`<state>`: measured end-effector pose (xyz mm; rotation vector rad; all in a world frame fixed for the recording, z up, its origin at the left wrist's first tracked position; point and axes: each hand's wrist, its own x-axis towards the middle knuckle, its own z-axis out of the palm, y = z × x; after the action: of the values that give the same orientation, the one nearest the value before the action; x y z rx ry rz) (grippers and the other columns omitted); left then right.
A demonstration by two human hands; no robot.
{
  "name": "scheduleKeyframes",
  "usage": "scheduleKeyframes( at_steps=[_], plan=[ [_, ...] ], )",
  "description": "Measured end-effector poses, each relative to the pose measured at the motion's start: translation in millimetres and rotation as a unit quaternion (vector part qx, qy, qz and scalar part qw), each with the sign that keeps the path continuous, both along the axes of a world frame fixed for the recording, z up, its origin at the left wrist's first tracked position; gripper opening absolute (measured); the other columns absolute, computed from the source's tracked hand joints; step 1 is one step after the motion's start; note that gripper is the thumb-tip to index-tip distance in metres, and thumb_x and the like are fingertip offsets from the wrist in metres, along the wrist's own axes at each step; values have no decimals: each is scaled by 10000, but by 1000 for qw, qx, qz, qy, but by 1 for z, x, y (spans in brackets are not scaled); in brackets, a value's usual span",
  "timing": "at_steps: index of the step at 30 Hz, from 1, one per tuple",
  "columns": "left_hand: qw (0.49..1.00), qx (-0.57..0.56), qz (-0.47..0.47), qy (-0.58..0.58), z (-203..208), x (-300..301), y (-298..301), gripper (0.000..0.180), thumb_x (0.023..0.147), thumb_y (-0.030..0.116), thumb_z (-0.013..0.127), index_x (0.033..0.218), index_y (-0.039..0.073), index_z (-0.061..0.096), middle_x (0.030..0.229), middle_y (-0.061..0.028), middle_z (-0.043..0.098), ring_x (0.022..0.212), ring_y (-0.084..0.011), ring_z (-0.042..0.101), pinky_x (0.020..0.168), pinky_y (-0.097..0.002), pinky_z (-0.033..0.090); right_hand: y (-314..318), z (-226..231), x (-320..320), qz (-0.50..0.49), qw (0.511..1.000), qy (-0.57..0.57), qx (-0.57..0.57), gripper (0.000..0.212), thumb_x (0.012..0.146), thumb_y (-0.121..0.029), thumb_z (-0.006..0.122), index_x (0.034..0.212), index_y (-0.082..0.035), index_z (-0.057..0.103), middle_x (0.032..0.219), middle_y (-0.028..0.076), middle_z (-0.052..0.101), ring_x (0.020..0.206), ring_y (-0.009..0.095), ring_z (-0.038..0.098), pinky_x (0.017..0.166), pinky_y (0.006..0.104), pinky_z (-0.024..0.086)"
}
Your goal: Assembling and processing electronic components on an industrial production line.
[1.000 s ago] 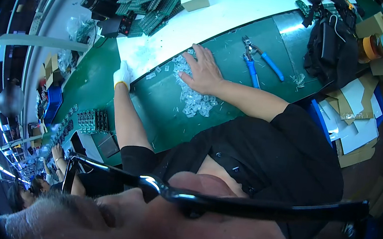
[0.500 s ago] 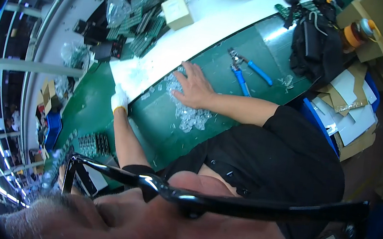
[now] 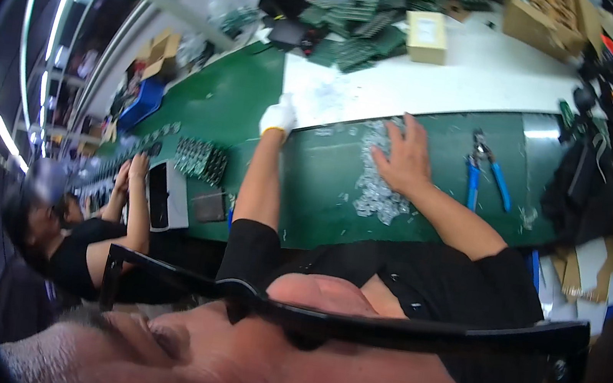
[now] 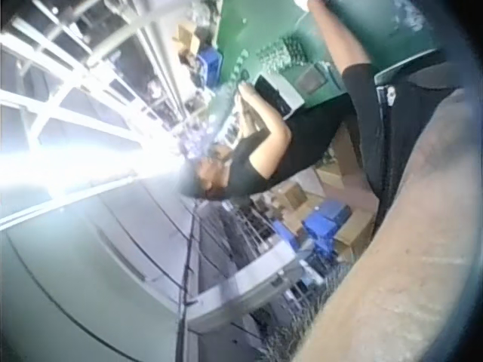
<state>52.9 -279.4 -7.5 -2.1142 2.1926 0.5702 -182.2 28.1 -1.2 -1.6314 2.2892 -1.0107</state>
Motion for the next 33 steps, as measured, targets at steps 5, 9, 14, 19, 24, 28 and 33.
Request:
scheduleKeyframes(
  at_steps=[5,9,14,19,24,28,33],
  plan=[
    [999,6,37,37,8,16,5,878,1074,683,256,1272,-3,766,1338,-287,710,1303,-462,661,1130,-514,485,-4,5,9,34,999,-5,-23,594,969,-379,728,1434,-33,595,1597,318,399,1442,516,413,1225,584,338],
    [995,20,73,60,30,3,26,842,1082,677,296,1290,9,765,1360,-271,709,1307,-448,666,1130,-509,496,-1,-1,6,23,1000,2,-14,576,990,-363,717,1438,-23,588,1605,310,399,1463,514,402,1234,574,329],
    [995,14,85,50,38,12,34,820,1094,661,287,1273,31,779,1355,-253,719,1296,-431,678,1111,-497,512,-5,-1,10,24,999,21,-15,573,994,-350,714,1449,-28,578,1608,316,397,1467,516,406,1235,571,331],
    [998,-1,32,51,39,10,37,789,1102,618,268,1250,46,791,1320,-239,737,1253,-433,695,1077,-505,527,-3,0,10,14,1000,22,-13,560,986,-340,725,1434,-33,592,1608,314,404,1466,510,415,1230,563,344],
    [998,-37,24,45,27,12,28,768,1092,598,293,1221,33,797,1305,-243,740,1251,-436,694,1092,-500,521,-6,-10,4,12,999,22,-22,559,977,-339,735,1424,-29,605,1594,315,439,1460,502,439,1231,543,362],
    [999,-11,12,51,23,17,24,754,1089,592,298,1216,43,800,1294,-231,751,1248,-434,695,1082,-491,528,-10,-11,5,10,999,15,-43,543,992,-357,718,1414,-30,620,1577,299,469,1450,483,463,1215,540,378],
    [999,-19,4,38,12,24,20,717,1091,567,316,1217,51,797,1289,-202,761,1222,-412,710,1062,-473,540,-7,-5,7,11,999,21,-32,541,995,-357,721,1405,-18,624,1578,283,468,1444,467,477,1209,534,390]
  ],
)
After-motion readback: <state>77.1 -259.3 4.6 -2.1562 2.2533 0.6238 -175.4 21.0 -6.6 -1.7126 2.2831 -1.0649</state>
